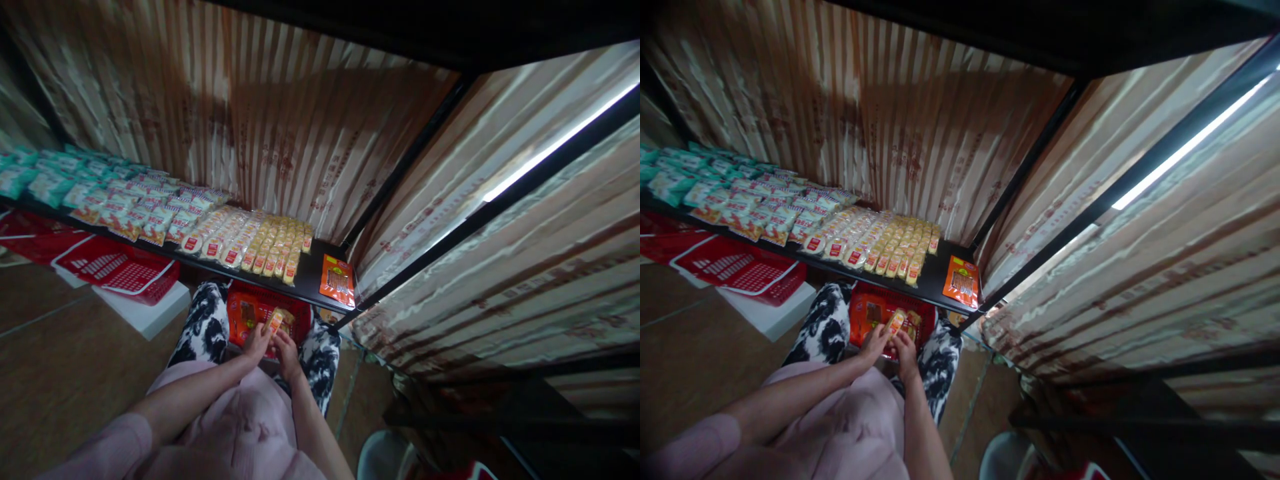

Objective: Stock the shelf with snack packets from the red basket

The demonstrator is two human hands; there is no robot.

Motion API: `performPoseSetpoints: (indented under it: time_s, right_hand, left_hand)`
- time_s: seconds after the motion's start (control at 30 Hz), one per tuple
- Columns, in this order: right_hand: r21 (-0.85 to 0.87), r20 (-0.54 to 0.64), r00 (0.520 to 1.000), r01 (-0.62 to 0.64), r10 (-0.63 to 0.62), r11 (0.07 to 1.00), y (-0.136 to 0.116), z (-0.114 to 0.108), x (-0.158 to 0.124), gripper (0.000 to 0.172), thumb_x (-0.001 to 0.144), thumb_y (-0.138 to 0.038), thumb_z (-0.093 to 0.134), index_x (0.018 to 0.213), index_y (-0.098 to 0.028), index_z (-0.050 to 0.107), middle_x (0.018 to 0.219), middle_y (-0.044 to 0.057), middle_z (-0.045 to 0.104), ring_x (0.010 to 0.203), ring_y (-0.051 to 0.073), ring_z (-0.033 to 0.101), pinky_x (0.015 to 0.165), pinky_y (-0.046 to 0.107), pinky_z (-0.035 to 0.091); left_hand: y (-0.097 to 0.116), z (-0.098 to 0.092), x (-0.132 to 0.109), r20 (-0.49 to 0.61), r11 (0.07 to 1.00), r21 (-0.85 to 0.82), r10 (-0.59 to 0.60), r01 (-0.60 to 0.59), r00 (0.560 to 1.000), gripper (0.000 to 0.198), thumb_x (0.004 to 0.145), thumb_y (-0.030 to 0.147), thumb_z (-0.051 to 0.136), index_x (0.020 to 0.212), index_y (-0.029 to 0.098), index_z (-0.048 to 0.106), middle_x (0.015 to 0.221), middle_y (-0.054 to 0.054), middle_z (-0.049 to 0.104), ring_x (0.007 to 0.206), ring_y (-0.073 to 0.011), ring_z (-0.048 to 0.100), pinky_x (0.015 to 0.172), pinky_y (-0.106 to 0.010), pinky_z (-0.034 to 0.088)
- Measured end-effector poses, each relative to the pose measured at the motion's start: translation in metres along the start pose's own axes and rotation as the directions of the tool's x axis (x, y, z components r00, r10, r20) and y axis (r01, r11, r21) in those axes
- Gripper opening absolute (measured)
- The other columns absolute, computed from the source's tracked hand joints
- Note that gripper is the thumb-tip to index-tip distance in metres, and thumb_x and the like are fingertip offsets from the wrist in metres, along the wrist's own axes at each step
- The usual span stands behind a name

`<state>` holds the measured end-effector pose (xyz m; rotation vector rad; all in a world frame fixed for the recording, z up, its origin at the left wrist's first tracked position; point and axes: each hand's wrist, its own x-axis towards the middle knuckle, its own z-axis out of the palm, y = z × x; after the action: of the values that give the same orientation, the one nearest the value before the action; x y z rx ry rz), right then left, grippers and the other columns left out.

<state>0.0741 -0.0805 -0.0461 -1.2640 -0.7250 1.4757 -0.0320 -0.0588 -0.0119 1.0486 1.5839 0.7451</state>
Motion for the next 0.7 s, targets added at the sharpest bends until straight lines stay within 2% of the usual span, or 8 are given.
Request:
performPoseSetpoints:
  time_s: [0.17, 0.27, 0.4, 0.57, 0.7]
  right_hand:
    - [0.147, -0.08, 0.991, -0.092, 0.104, 0.985, -0.002, 0.003, 0.004, 0.038, 0.05, -0.042, 0.081, 0.079, -0.022, 0.064, 0.062, -0.003, 0.059, 0.051, 0.009, 0.05, 0.05, 0.02, 0.037]
    - [0.181, -0.082, 0.99, -0.103, 0.119, 0.978, -0.006, 0.004, 0.003, 0.036, 0.053, -0.041, 0.081, 0.078, -0.021, 0.064, 0.062, -0.003, 0.059, 0.051, 0.009, 0.05, 0.051, 0.02, 0.037]
    - [0.201, -0.158, 0.982, -0.074, 0.107, 0.977, -0.018, 0.001, 0.001, 0.034, 0.055, -0.04, 0.08, 0.079, -0.022, 0.065, 0.071, -0.001, 0.065, 0.058, 0.012, 0.057, 0.056, 0.022, 0.042]
    - [0.08, -0.184, 0.983, 0.016, -0.001, 0.997, -0.041, -0.012, -0.001, 0.036, 0.061, -0.045, 0.076, 0.089, -0.025, 0.068, 0.082, 0.001, 0.069, 0.066, 0.016, 0.06, 0.061, 0.026, 0.047]
    - [-0.056, -0.204, 0.97, 0.122, -0.132, 0.991, -0.072, -0.023, -0.001, 0.033, 0.067, -0.045, 0.073, 0.093, -0.026, 0.069, 0.092, 0.002, 0.071, 0.08, 0.019, 0.063, 0.073, 0.029, 0.049]
  left_hand:
    - [0.001, 0.004, 0.008, -0.034, 1.0, 0.013, -0.015, 0.016, 0.999, 0.018, 0.082, 0.017, 0.058, 0.066, 0.02, 0.05, 0.067, 0.001, 0.052, 0.079, -0.0174, 0.056, 0.069, -0.022, 0.037]
    - [0.003, 0.006, 0.012, -0.055, 1.0, -0.004, -0.003, 0.003, 0.999, 0.018, 0.08, 0.015, 0.058, 0.064, 0.02, 0.05, 0.069, 0.0, 0.052, 0.077, -0.0177, 0.055, 0.07, -0.022, 0.036]
    - [0.013, 0.011, 0.013, -0.055, 0.992, -0.044, 0.112, -0.114, 0.992, 0.011, 0.077, 0.016, 0.061, 0.067, 0.019, 0.057, 0.073, -0.001, 0.053, 0.079, -0.0192, 0.055, 0.075, -0.024, 0.038]
    - [0.034, 0.019, 0.007, -0.005, 0.975, -0.011, 0.221, -0.221, 0.975, 0.005, 0.077, 0.017, 0.06, 0.079, 0.02, 0.063, 0.084, -0.004, 0.057, 0.086, -0.0217, 0.057, 0.084, -0.03, 0.041]
    - [0.058, 0.026, 0.003, 0.044, 0.942, -0.184, 0.293, -0.28, 0.955, 0.023, 0.076, 0.017, 0.062, 0.099, 0.021, 0.062, 0.101, -0.007, 0.062, 0.097, -0.0228, 0.058, 0.09, -0.032, 0.042]
